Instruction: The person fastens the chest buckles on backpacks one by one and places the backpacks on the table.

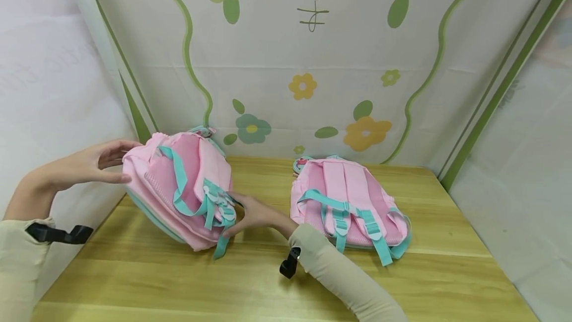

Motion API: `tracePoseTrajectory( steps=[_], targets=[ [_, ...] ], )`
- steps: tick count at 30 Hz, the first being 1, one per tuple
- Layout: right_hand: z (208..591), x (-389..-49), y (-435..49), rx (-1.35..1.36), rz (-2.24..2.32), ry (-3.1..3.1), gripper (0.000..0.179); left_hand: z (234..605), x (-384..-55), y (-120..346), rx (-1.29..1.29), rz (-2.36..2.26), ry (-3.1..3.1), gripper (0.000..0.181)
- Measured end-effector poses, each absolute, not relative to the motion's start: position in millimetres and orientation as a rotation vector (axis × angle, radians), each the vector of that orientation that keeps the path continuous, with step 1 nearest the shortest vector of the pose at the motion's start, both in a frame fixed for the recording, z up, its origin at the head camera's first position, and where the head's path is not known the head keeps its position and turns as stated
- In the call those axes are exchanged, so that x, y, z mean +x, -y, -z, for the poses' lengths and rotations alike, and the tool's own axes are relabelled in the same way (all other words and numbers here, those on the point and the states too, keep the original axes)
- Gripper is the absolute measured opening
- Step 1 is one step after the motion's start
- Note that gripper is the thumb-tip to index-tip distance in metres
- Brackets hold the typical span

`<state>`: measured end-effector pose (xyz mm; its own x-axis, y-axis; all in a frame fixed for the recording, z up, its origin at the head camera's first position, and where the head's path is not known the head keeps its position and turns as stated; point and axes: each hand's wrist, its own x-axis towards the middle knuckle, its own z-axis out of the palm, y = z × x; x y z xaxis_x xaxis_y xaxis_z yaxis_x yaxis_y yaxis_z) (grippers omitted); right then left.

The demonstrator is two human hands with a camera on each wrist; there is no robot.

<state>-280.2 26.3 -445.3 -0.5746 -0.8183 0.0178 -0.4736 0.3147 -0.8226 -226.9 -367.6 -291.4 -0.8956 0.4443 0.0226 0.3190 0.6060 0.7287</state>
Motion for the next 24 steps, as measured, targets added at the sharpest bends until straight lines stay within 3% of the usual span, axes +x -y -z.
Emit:
tracePoseTrajectory(
  steps=[24],
  targets=[
    [440, -282, -45, -1.13, 1.071, -2.263, 0.106, 312, -226, 373, 0.556, -1.208, -2.557, 0.062]
  ],
)
